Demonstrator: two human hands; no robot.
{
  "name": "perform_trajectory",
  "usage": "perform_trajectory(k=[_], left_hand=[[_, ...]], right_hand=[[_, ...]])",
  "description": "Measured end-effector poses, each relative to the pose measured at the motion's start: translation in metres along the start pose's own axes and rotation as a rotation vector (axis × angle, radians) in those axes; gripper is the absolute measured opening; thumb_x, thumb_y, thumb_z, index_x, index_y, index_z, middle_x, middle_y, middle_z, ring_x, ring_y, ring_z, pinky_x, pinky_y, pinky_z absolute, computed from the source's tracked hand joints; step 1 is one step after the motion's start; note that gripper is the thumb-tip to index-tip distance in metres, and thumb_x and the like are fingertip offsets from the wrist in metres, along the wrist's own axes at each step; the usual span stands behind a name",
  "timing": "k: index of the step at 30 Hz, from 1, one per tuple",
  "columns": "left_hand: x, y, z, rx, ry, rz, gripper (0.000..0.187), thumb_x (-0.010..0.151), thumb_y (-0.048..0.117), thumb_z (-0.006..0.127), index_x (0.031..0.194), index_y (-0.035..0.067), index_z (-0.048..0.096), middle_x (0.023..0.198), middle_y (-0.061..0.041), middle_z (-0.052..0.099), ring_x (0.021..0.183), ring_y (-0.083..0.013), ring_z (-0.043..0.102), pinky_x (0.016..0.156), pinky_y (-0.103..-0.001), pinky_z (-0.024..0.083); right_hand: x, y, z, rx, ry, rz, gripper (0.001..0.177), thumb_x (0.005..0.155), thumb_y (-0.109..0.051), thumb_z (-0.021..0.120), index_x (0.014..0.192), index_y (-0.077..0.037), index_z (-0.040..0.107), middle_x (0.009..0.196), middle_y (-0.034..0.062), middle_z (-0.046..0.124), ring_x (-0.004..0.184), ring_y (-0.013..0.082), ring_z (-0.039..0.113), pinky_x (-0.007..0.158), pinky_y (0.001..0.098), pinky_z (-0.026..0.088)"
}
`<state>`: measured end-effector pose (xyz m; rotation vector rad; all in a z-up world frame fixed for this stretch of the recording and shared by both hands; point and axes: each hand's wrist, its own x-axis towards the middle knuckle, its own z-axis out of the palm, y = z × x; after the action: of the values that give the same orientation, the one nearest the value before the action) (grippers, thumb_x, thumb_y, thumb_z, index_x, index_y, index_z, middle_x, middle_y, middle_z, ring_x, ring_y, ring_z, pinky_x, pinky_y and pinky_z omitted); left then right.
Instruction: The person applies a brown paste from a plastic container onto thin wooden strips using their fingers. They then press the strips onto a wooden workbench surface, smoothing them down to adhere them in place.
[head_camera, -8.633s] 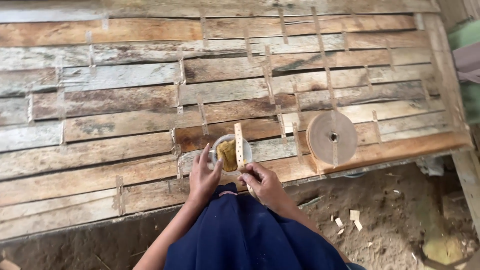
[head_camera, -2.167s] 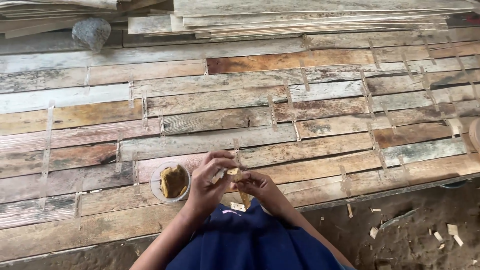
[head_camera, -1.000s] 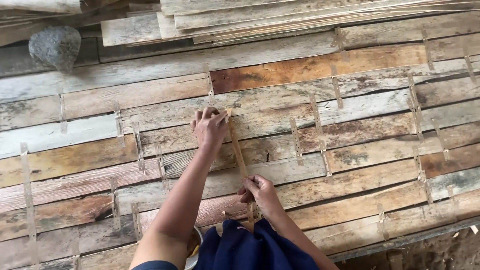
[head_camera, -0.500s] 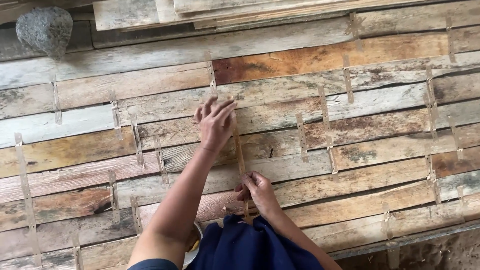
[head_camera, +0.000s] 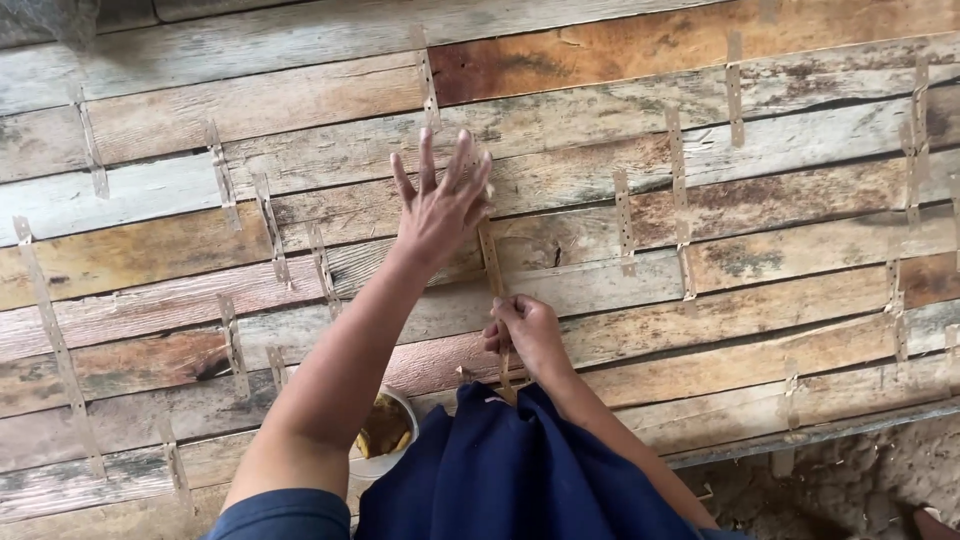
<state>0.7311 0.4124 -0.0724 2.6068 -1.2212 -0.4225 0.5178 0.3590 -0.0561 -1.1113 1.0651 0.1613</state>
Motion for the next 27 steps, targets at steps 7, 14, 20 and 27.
perform_trajectory(k=[7,14,20,27], left_hand=[[-0.048,0.022,0.013,-0.069,0.036,0.026,0.052,0.105,0.051,0.048,0.155,0.04,0.044,0.173,0.003,0.009,0.154,-0.0375,-0.017,0.114,-0.071,-0.02],[-0.065,0.023,0.024,-0.088,-0.009,0.057,0.054,0.104,0.05,0.051,0.156,0.039,0.041,0.173,0.005,0.014,0.155,-0.0447,-0.007,0.115,-0.079,0.0],[-0.069,0.023,0.023,-0.076,-0.015,0.105,0.06,0.101,0.048,0.056,0.158,0.038,0.039,0.174,0.003,0.011,0.156,-0.0441,-0.006,0.116,-0.079,0.003],[-0.081,0.035,0.037,-0.083,0.048,0.061,0.055,0.103,0.04,0.058,0.156,0.036,0.043,0.173,-0.002,0.013,0.157,-0.0434,0.0,0.117,-0.076,0.003]], right_hand=[[-0.011,-0.014,0.009,-0.052,0.032,-0.073,0.025,0.097,-0.021,0.066,0.088,0.002,0.07,0.063,0.0211,0.069,0.052,0.0279,0.073,0.047,0.0347,0.06],[-0.007,-0.012,0.011,-0.2,0.079,-0.111,0.025,0.094,-0.025,0.066,0.08,-0.006,0.074,0.06,0.0145,0.071,0.053,0.0235,0.074,0.051,0.0343,0.061],[-0.013,-0.02,0.012,-0.097,0.059,-0.06,0.025,0.095,-0.019,0.063,0.082,0.001,0.071,0.062,0.0201,0.07,0.051,0.0268,0.072,0.048,0.0382,0.062],[0.004,0.0,0.0,-0.223,0.103,-0.127,0.024,0.095,-0.021,0.066,0.087,0.0,0.076,0.071,0.0186,0.073,0.07,0.0193,0.07,0.057,0.0415,0.056]])
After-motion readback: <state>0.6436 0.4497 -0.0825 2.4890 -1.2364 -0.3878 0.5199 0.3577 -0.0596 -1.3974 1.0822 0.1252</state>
